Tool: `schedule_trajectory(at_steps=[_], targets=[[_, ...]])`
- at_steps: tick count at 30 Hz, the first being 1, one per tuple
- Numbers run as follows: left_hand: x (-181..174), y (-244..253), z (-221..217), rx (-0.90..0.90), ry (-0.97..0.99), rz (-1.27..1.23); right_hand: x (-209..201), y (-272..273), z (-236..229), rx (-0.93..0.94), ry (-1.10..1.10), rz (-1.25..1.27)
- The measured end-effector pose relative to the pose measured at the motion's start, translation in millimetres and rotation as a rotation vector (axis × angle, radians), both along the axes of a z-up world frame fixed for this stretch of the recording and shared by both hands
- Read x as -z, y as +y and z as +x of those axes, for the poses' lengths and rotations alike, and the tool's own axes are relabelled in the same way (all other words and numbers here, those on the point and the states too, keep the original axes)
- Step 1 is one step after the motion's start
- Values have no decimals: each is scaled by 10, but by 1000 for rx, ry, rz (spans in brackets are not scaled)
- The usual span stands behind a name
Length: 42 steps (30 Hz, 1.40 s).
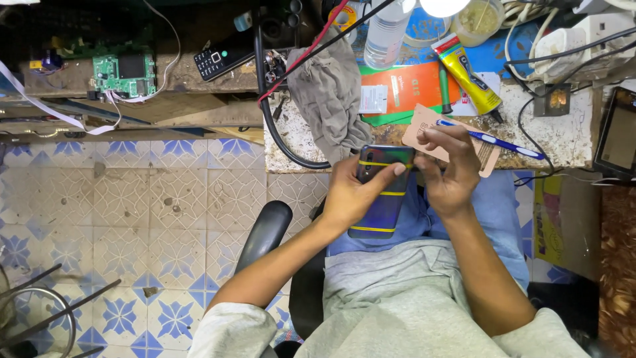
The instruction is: The person sits in a chair and cleans a smartphone with a cloth. They wipe the back and sides of the device, which is secured with yellow rubber bands, and then inspect the screen.
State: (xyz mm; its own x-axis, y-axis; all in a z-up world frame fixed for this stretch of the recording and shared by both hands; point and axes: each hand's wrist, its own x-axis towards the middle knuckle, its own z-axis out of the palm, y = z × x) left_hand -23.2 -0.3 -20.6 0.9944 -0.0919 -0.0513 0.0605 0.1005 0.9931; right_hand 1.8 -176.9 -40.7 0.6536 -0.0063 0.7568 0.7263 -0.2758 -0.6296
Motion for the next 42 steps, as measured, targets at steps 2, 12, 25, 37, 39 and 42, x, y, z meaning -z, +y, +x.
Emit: schedule_trajectory(at_steps=[2, 12, 25, 37, 39, 42], targets=[[-148, -7, -21, 9, -35, 26, -74, 3, -8, -68, 65, -17], [-333, -8, -20, 182, -197, 148, 91, -130, 20, 14, 169, 17], [173, -3, -58, 262, -144, 198, -149, 104, -3, -446, 128, -89], [-112, -3, -39, 211, -186, 119, 80, 131, -70, 48, -122, 51], [-194, 14, -31, 227, -216, 108, 38, 100, -16, 1, -7, 87], [-134, 25, -69, 261, -265, 275, -118, 120, -136, -137, 392, 89]])
